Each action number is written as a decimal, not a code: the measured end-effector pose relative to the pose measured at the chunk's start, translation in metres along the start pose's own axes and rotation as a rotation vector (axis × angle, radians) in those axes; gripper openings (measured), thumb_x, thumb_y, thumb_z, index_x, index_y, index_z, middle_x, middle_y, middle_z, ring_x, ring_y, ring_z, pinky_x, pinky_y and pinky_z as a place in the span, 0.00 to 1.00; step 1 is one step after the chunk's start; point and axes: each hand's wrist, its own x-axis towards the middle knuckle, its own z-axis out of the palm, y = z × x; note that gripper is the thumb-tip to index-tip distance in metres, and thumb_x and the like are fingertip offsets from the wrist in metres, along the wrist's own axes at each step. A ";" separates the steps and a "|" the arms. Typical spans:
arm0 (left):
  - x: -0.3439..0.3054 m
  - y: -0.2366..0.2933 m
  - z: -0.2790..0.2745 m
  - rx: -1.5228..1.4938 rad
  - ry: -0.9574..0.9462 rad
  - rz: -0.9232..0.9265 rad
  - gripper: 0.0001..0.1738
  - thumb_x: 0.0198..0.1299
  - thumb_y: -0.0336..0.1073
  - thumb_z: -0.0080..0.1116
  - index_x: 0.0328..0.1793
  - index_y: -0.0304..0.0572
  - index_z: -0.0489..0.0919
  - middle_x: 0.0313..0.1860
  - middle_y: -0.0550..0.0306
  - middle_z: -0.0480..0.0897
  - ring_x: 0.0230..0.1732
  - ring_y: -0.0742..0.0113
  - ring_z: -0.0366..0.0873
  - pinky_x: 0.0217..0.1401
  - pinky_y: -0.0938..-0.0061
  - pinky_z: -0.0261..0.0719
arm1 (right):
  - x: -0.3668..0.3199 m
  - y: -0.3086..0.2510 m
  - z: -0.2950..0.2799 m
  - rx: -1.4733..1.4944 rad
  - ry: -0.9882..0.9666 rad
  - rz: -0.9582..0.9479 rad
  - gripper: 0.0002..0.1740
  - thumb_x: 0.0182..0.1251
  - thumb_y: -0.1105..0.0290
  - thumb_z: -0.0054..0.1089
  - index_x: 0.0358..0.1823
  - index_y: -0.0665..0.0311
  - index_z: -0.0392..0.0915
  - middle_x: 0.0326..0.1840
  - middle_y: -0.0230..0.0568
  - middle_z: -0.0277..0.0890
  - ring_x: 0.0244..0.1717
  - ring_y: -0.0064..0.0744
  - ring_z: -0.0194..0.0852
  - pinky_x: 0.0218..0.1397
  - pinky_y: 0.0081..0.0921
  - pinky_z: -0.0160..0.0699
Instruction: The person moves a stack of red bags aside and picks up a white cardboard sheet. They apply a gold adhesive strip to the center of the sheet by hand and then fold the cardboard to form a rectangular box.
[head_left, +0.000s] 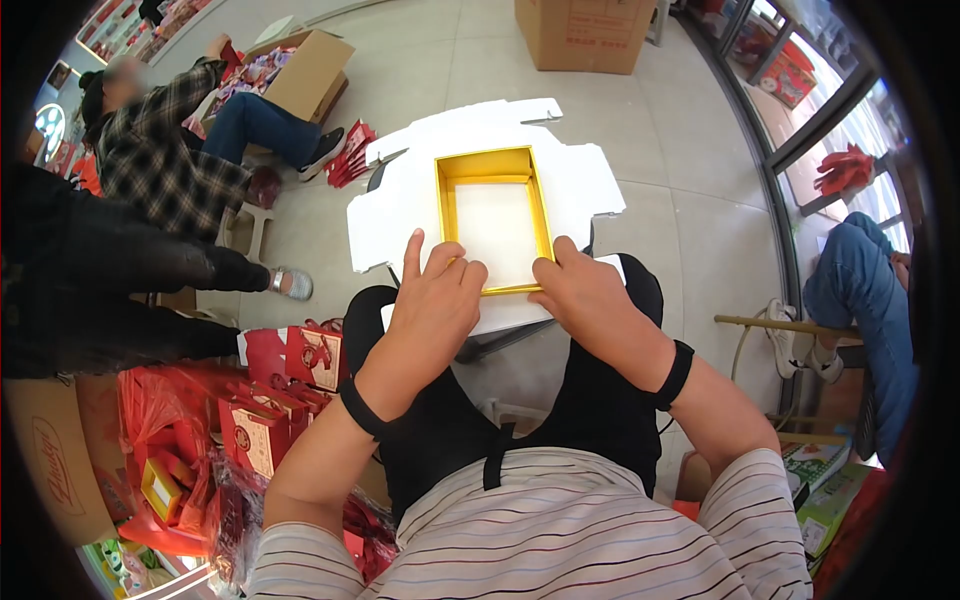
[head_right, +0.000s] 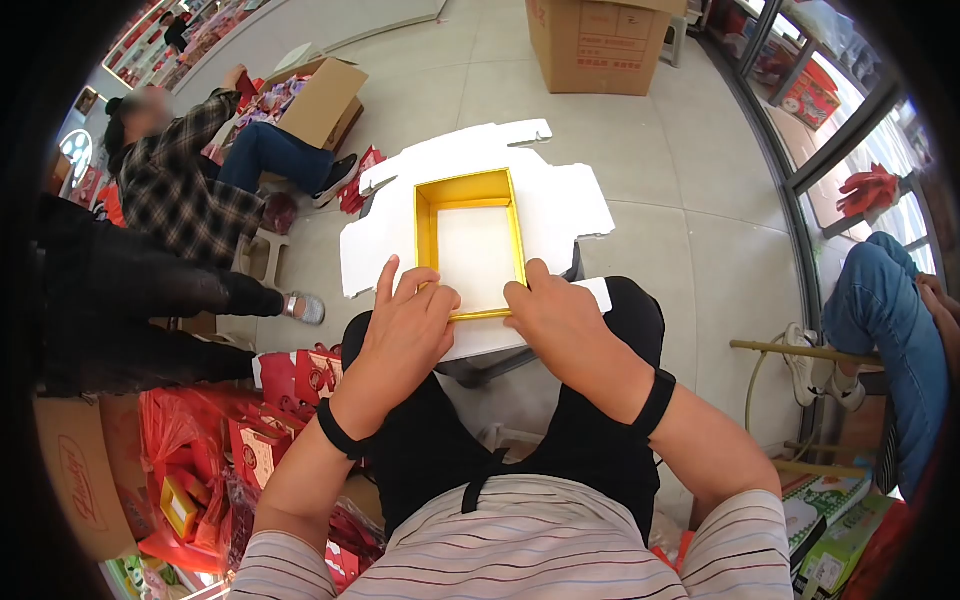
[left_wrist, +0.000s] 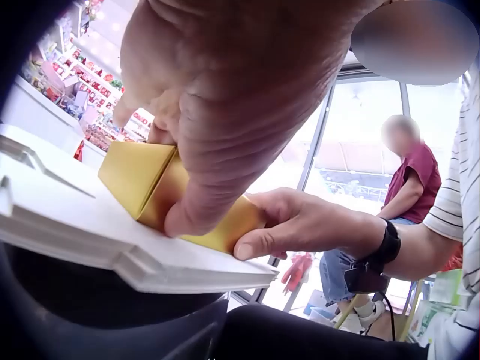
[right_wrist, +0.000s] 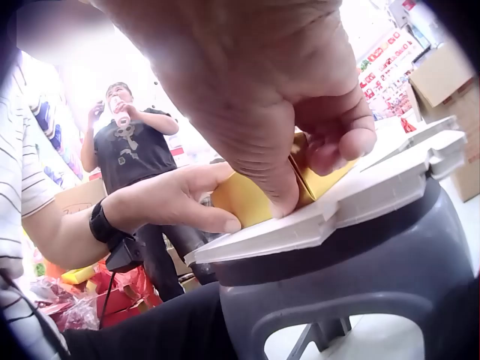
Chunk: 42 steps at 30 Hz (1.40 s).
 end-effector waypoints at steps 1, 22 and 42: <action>0.003 0.000 0.001 0.011 -0.017 0.000 0.14 0.56 0.28 0.71 0.48 0.44 0.81 0.44 0.53 0.85 0.66 0.51 0.80 0.89 0.36 0.57 | 0.002 -0.001 -0.002 -0.017 -0.027 0.007 0.13 0.68 0.69 0.75 0.43 0.68 0.79 0.44 0.52 0.74 0.41 0.51 0.87 0.39 0.43 0.85; 0.033 0.001 -0.026 -0.279 -0.243 -0.053 0.15 0.66 0.41 0.69 0.54 0.41 0.88 0.47 0.48 0.90 0.57 0.43 0.85 0.67 0.50 0.75 | -0.019 -0.043 0.002 0.587 -0.329 -0.141 0.27 0.78 0.67 0.64 0.75 0.64 0.76 0.45 0.53 0.84 0.38 0.51 0.86 0.45 0.41 0.87; -0.042 -0.016 -0.076 -0.293 -0.121 -0.128 0.26 0.60 0.22 0.68 0.66 0.44 0.85 0.74 0.42 0.78 0.69 0.45 0.80 0.69 0.54 0.82 | 0.003 0.002 -0.014 0.221 -0.155 -0.059 0.27 0.73 0.48 0.72 0.64 0.57 0.83 0.50 0.49 0.82 0.45 0.53 0.88 0.49 0.41 0.87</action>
